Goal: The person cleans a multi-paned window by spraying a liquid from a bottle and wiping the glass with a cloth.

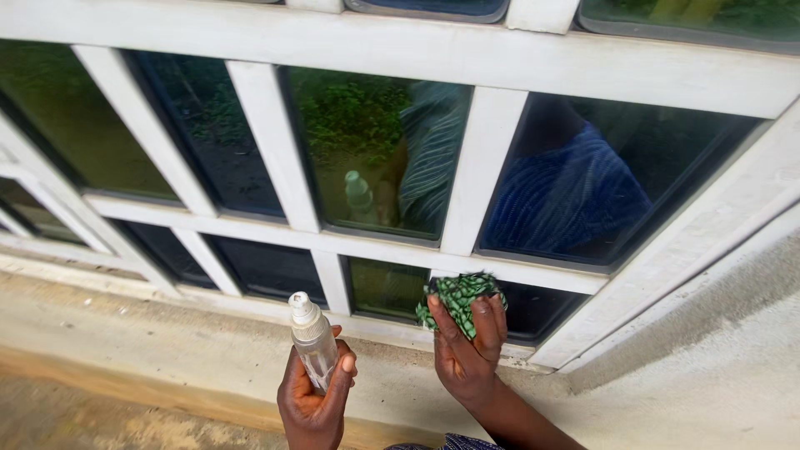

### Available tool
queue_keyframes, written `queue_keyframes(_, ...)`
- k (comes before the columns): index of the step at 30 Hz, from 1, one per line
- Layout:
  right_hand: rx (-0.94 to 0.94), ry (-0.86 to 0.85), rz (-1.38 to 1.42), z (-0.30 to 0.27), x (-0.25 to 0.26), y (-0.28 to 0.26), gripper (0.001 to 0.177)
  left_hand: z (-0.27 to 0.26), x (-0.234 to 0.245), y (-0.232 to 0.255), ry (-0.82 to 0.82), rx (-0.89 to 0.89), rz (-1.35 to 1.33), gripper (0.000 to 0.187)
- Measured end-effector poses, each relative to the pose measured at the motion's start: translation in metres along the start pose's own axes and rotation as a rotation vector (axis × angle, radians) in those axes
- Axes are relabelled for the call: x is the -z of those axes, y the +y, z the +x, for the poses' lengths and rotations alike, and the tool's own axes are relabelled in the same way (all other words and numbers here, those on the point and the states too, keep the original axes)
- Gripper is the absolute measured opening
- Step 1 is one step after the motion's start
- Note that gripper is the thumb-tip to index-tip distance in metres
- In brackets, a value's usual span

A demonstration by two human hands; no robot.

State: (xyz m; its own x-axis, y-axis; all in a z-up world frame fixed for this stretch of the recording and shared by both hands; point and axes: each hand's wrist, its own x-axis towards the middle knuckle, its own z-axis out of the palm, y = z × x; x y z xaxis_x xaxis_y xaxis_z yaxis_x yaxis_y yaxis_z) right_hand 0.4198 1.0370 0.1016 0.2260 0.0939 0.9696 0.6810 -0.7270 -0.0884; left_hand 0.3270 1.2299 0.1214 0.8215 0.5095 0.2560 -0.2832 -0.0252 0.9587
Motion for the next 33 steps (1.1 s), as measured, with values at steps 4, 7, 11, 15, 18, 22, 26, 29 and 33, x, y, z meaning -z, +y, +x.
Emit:
queue_keyframes(4, 0.07, -0.031, -0.077, -0.022, 0.024, 0.022, 0.038, 0.033, -0.005, -0.011, -0.149, -0.093, -0.066, 0.037)
queue_keyframes(7, -0.038, 0.028, -0.178, -0.021, 0.042, 0.019, 0.037, 0.052, 0.004, -0.013, -0.204, -0.218, 0.06, 0.036)
queue_keyframes(11, -0.182, 0.238, -0.344, 0.011, 0.044, 0.014, 0.035, 0.076, 0.021, -0.015, -0.234, -0.399, 0.208, 0.037)
queue_keyframes(15, -0.225, 0.332, -0.31, 0.019, 0.014, -0.006, 0.039, 0.103, 0.038, -0.027, -0.231, -0.473, 0.359, 0.043)
queue_keyframes(18, -0.199, 0.177, -0.238, -0.002, 0.011, -0.023, 0.041, 0.125, 0.047, -0.041, -0.258, -0.532, 0.474, 0.047)
queue_keyframes(22, -0.248, -0.024, -0.308, -0.032, 0.031, -0.017, 0.047, 0.14, 0.057, -0.059, -0.315, -0.599, 0.447, 0.047)
queue_keyframes(26, -0.3, 0.117, -0.464, -0.018, 0.042, -0.009, 0.042, 0.15, 0.061, -0.063, -0.371, -0.698, 0.422, 0.056)
queue_keyframes(29, -0.339, 0.266, -0.475, 0.015, 0.04, -0.009, 0.044, 0.156, 0.064, -0.06, -0.454, -0.889, 0.487, 0.056)
queue_keyframes(33, -0.516, 0.476, -0.094, 0.046, 0.022, -0.03, 0.044, 0.156, 0.066, -0.055, -0.528, -0.703, 0.425, 0.053)
